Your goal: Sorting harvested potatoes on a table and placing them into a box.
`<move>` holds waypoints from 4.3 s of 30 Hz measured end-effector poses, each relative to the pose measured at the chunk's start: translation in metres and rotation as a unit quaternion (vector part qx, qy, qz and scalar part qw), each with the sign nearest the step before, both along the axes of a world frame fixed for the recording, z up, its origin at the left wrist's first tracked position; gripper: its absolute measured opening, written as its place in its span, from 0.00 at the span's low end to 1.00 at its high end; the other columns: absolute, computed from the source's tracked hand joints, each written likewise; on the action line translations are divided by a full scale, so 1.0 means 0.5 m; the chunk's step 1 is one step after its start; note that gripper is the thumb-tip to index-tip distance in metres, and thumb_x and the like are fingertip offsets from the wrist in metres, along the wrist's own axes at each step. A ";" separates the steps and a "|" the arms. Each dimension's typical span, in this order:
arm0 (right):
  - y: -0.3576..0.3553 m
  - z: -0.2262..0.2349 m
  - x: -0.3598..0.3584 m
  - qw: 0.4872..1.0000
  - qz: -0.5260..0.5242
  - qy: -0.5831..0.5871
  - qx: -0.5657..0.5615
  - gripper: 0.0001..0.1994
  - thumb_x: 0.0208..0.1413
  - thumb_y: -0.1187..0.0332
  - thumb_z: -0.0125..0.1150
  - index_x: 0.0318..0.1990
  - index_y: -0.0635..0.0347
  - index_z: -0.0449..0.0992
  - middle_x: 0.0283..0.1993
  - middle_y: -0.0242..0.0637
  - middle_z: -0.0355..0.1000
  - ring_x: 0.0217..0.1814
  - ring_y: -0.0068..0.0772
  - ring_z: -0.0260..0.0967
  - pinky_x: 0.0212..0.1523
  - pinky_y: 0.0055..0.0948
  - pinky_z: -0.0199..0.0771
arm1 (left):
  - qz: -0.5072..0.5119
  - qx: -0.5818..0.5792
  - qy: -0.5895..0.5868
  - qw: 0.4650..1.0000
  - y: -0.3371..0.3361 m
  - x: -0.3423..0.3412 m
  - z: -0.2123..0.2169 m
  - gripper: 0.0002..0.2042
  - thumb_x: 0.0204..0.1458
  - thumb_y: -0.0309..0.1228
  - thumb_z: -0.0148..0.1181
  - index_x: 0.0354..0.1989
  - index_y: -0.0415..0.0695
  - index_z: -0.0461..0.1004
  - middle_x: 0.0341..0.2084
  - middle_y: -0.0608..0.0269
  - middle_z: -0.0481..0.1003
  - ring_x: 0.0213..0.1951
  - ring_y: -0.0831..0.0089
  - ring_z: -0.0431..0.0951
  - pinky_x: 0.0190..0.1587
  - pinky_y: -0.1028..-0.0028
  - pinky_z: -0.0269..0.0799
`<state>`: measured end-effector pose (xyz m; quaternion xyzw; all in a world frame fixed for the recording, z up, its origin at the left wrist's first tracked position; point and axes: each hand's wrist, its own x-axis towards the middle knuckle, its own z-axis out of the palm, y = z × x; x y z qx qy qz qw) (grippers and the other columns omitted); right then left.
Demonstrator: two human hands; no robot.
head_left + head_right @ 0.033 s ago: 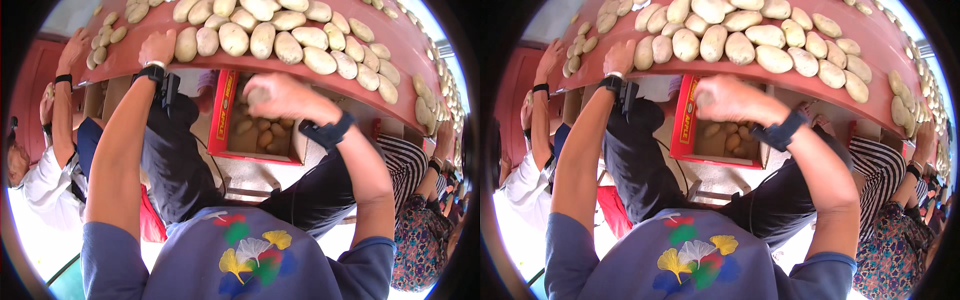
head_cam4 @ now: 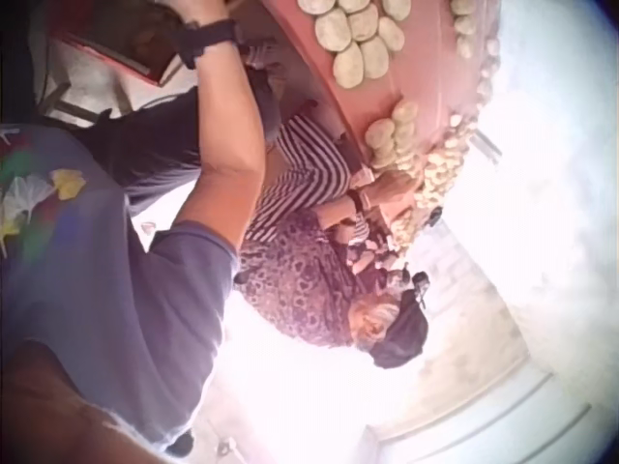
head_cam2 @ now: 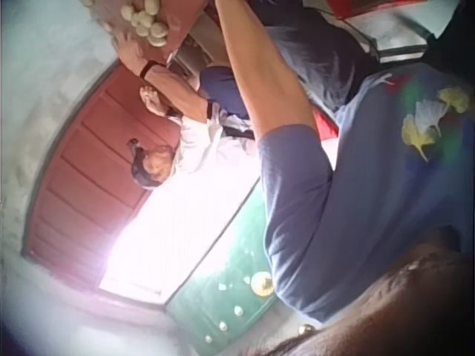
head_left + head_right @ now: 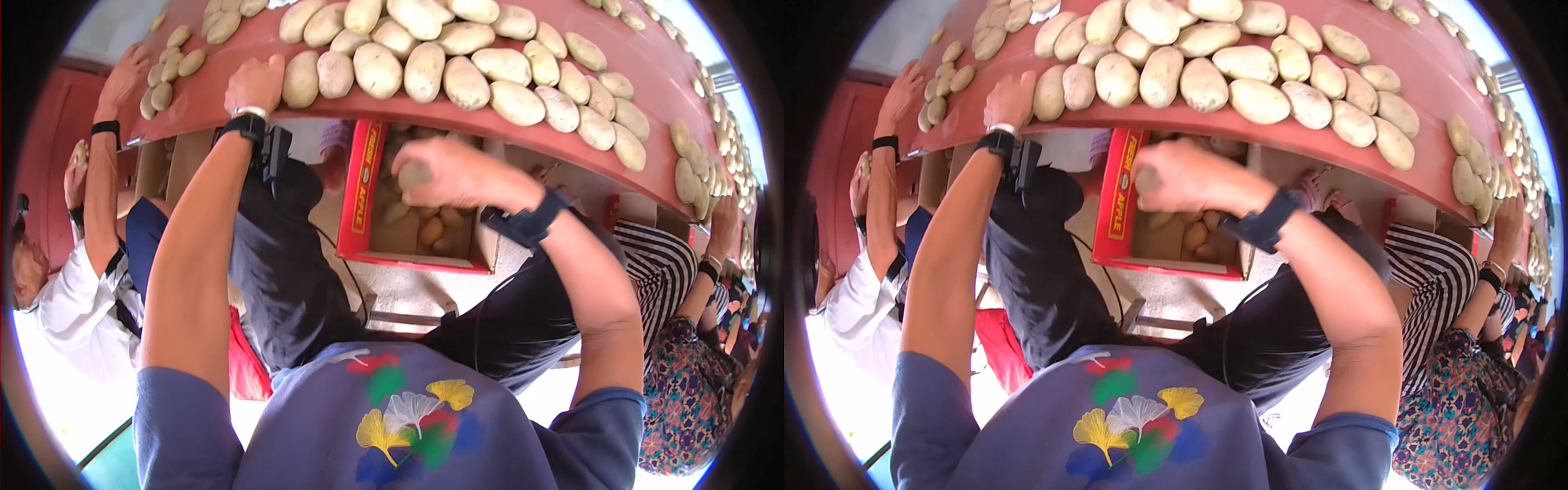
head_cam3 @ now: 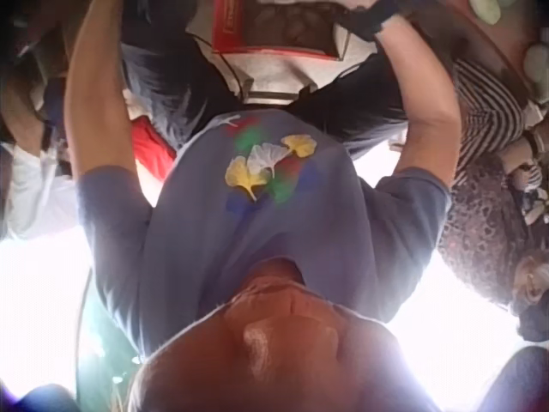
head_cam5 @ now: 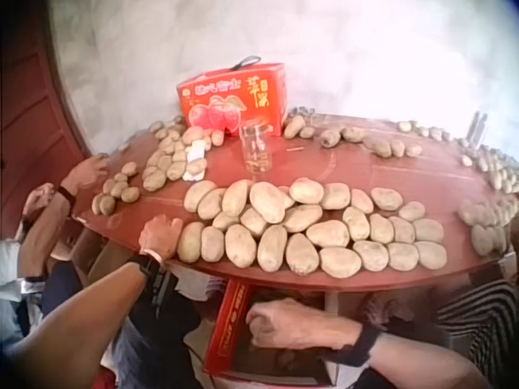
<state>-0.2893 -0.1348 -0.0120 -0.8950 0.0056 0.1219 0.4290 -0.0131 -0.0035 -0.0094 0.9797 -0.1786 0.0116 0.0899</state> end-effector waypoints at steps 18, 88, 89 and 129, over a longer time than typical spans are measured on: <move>-0.136 0.061 0.060 0.890 -0.247 -0.315 0.218 0.05 0.52 0.72 0.60 0.37 0.59 0.75 0.34 0.26 0.73 0.38 0.16 0.69 0.41 0.20 0.70 | 0.029 -0.035 0.001 0.999 0.003 -0.004 -0.003 0.26 0.46 0.50 0.45 0.43 0.41 0.74 0.43 0.44 0.74 0.47 0.47 0.73 0.49 0.56 0.67; -0.328 0.077 -0.043 0.676 -0.302 -0.306 0.599 0.09 0.58 0.66 0.53 0.37 0.64 0.69 0.37 0.37 0.67 0.43 0.35 0.64 0.49 0.32 0.68 | 0.006 -0.016 -0.002 1.000 0.006 0.000 -0.008 0.26 0.47 0.52 0.44 0.42 0.42 0.74 0.44 0.44 0.73 0.48 0.47 0.72 0.50 0.55 0.66; -0.319 0.076 -0.030 0.691 -0.311 -0.316 0.571 0.09 0.57 0.67 0.54 0.39 0.64 0.71 0.42 0.39 0.70 0.45 0.35 0.66 0.48 0.33 0.69 | 0.012 -0.023 -0.005 1.000 0.005 -0.003 -0.007 0.26 0.47 0.52 0.44 0.42 0.42 0.74 0.44 0.44 0.73 0.48 0.47 0.72 0.50 0.55 0.67; -0.162 0.154 0.057 0.711 -0.373 -0.323 0.501 0.19 0.57 0.59 0.51 0.51 0.64 0.66 0.42 0.44 0.71 0.39 0.39 0.72 0.27 0.30 0.75 | 0.027 -0.045 0.022 0.998 0.012 0.007 -0.008 0.29 0.45 0.54 0.43 0.45 0.42 0.74 0.46 0.44 0.72 0.50 0.46 0.70 0.53 0.57 0.64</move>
